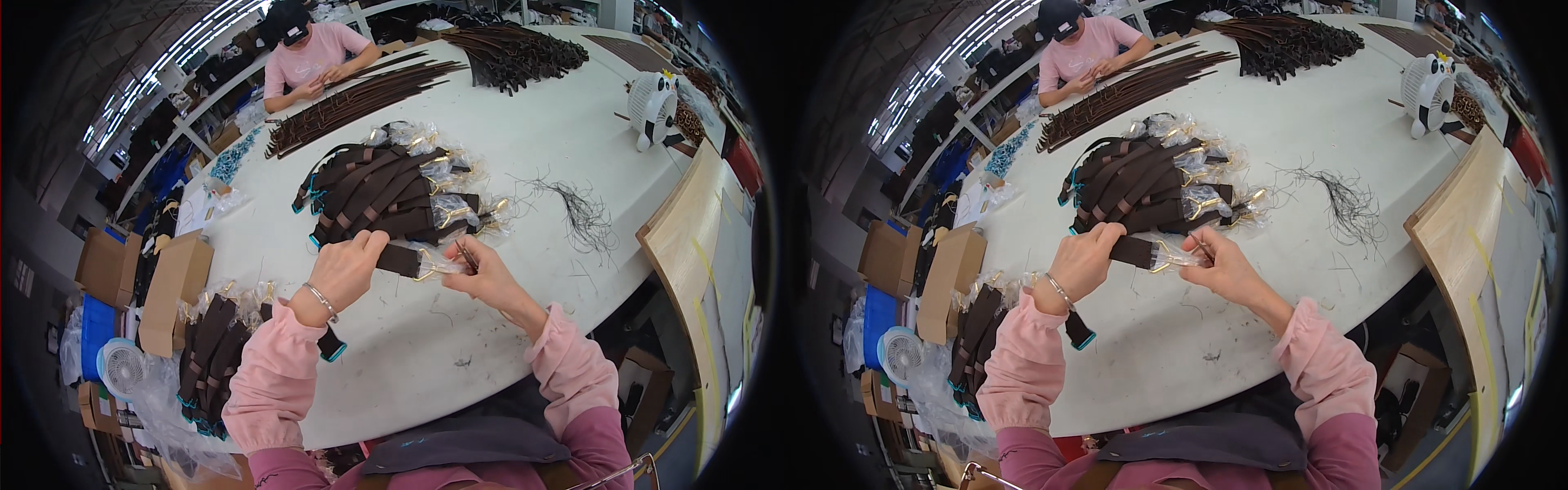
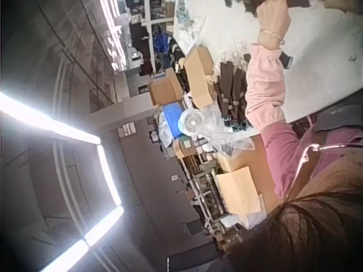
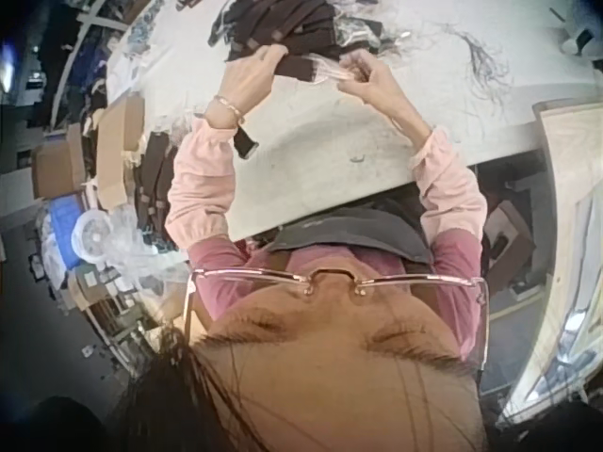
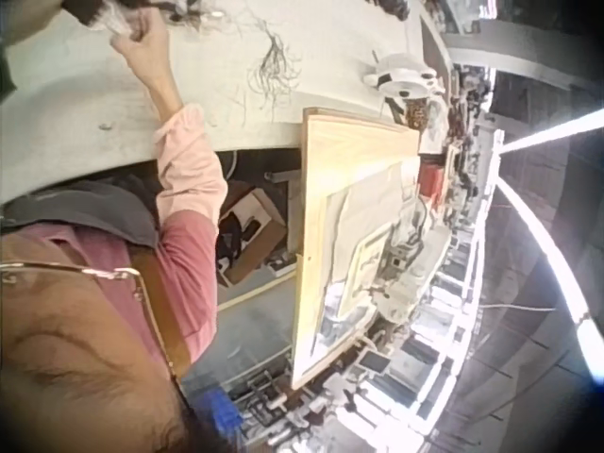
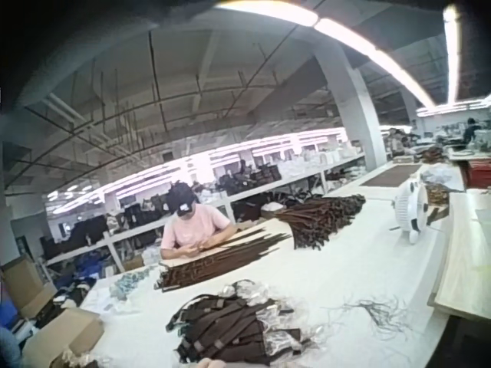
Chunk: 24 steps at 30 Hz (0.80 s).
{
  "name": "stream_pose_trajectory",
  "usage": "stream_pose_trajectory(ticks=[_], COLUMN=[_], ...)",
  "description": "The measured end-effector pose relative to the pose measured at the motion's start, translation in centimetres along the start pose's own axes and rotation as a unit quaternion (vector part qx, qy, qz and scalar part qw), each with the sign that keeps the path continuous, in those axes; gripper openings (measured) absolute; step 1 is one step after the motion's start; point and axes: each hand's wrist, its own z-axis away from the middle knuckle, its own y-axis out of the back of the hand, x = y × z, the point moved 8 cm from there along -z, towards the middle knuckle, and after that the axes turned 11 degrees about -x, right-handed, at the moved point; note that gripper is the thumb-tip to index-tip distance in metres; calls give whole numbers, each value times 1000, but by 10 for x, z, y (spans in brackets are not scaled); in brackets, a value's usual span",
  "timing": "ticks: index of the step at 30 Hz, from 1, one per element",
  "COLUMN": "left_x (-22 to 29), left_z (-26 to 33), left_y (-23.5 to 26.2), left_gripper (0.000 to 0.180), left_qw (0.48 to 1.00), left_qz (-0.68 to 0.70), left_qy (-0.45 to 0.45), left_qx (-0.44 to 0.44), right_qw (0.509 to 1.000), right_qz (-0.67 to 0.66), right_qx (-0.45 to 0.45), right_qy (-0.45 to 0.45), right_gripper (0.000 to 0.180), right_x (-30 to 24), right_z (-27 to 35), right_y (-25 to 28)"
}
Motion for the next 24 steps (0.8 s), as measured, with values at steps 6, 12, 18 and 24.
stream_pose_trajectory(ticks=[6, 12, 18, 24], left_x=[-6, 5, 4, 8], left_z=[58, 56, 48, 38], left_y=[-125, -159, -151, -137], left_gripper=[18, 52, 46, 33], left_qw=[749, 885, 963, 958], left_qz=[539, 242, 86, 64], left_qy=[13, 43, 17, 47], left_qx=[-385, -394, -255, -275], right_qw=[949, 842, 866, 880], right_qz=[18, 536, 495, 466], right_qx=[-186, 19, -18, -62], right_qy=[-256, -57, -71, -71], right_gripper=[21, 26, 23, 16], right_x=[43, 29, 52, 67], right_z=[36, 30, 23, 21], right_y=[37, 48, 33, 36])
